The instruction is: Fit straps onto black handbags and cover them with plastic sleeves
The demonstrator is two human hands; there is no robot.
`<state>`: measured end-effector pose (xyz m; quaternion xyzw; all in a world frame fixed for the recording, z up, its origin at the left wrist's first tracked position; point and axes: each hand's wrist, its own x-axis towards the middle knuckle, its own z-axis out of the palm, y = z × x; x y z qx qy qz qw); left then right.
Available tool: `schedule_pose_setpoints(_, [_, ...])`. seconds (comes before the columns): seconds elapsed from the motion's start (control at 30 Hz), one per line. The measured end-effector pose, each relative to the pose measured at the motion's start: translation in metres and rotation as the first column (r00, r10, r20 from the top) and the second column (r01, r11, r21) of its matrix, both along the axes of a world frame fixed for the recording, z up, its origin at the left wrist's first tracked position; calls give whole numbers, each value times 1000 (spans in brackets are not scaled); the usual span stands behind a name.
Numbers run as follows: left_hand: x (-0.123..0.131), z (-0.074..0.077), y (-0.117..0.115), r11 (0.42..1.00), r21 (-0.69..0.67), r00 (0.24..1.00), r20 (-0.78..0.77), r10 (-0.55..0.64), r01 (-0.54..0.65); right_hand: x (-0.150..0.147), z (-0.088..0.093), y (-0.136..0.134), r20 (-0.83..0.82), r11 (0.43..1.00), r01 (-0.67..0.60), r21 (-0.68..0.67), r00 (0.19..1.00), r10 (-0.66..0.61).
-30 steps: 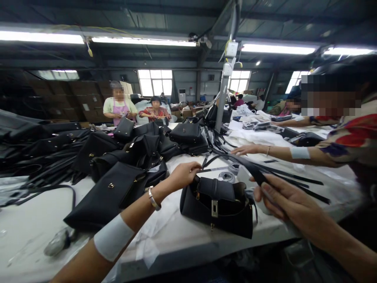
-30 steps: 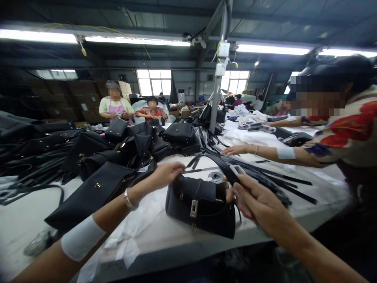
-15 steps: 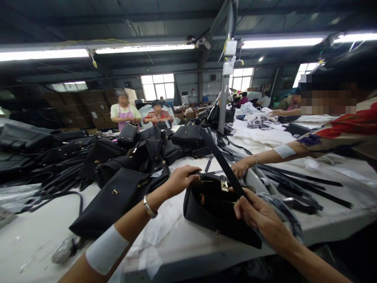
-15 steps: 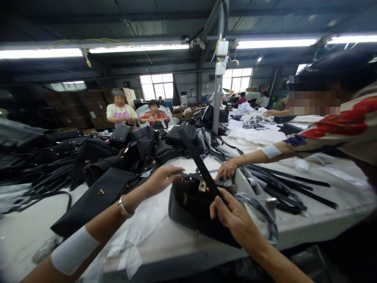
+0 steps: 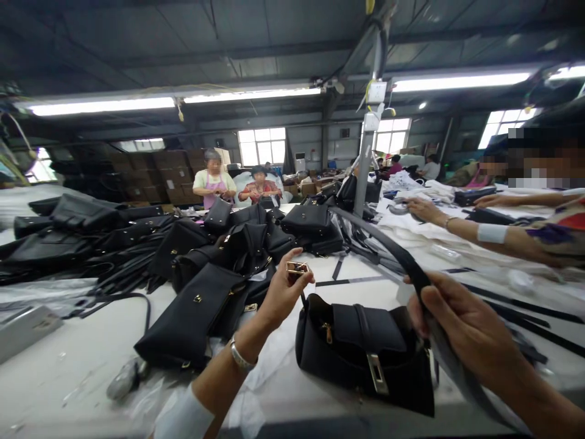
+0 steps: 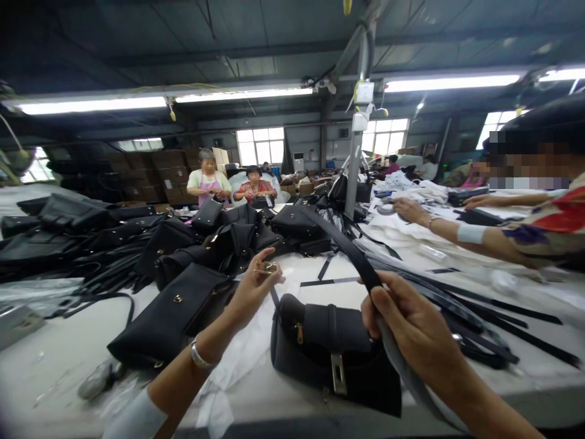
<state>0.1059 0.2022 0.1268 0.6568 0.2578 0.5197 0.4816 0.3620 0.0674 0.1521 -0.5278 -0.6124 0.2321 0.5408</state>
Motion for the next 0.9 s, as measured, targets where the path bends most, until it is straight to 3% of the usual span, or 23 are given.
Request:
schedule_pose_setpoints(0.1, [-8, 7, -9, 999, 34, 989, -142, 36, -32, 2, 30, -2, 18, 998, 65, 7, 998, -65])
schedule_pose_setpoints(0.23, [-25, 26, -14, 998, 57, 923, -384, 9, 14, 6, 68, -2, -114, 997, -4, 75, 993, 12])
schedule_pose_setpoints(0.33, [-39, 38, -11, 997, 0, 901, -429, -69, 77, 12, 75, 1, -52, 997, -13, 78, 998, 17])
schedule_pose_setpoints(0.4, [-45, 41, -8, 994, -67, 913, -392, -111, 92, 15, 64, 4, 67, 999, -32, 12, 997, 31])
schedule_pose_setpoints(0.47, [-48, 39, -5, 986, -129, 937, -320, -140, 103, 13, 41, 8, 117, 985, -123, -118, 984, 136])
schedule_pose_setpoints(0.57, [-47, 24, -1, 968, -224, 977, -153, -147, 111, 0, -1, 12, 20, 908, -275, -315, 955, 296])
schedule_pose_setpoints(0.63, [-43, 10, 1, 939, -316, 991, 30, -134, 136, -13, -28, 13, -66, 865, -346, -363, 936, 347])
schedule_pose_setpoints(0.77, [-32, -15, 0, 883, -413, 920, 390, -49, 222, -37, -62, 13, -256, 793, -456, -403, 889, 380])
schedule_pose_setpoints(0.9, [-19, -25, -6, 866, -428, 854, 521, 3, 258, -46, -74, 9, -387, 738, -512, -440, 849, 359])
